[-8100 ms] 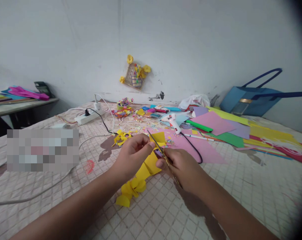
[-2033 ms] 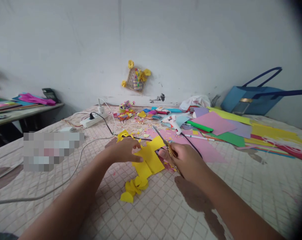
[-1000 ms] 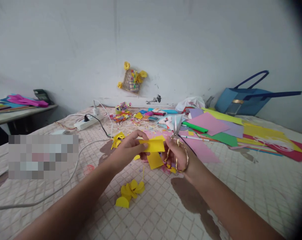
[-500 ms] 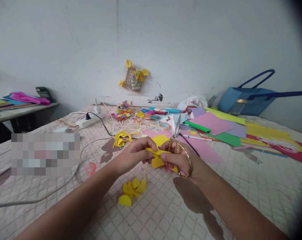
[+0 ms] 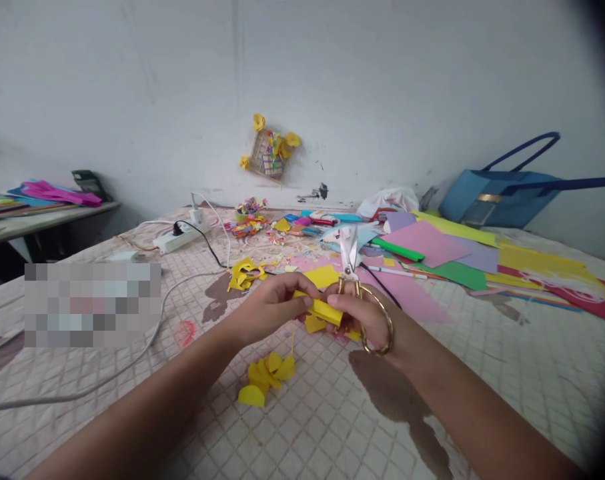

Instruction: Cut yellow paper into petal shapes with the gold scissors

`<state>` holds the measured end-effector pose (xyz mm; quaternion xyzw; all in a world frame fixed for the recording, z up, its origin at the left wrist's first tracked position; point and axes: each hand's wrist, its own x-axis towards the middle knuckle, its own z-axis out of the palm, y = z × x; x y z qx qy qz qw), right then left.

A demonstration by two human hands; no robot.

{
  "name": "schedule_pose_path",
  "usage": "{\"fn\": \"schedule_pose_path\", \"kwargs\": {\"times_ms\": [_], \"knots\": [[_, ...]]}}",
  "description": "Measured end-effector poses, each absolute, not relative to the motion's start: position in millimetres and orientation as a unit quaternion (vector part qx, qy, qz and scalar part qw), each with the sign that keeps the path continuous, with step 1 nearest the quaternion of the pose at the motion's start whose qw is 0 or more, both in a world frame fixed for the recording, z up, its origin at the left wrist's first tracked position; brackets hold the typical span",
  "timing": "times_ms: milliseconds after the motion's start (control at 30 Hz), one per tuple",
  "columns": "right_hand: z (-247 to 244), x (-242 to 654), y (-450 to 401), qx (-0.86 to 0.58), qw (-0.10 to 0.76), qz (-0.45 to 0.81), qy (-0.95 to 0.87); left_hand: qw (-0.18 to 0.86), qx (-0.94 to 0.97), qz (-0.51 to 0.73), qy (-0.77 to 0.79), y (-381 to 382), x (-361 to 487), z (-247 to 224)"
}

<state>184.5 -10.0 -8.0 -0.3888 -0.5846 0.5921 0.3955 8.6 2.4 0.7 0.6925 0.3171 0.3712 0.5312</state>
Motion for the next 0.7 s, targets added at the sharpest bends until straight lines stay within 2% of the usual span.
{"fn": "schedule_pose_path", "kwargs": {"times_ms": [700], "knots": [[-9.0, 190.3, -11.2, -0.385, 0.347, 0.52, -0.679, 0.459, 0.739, 0.365, 0.332, 1.8, 5.8, 0.2]]}}
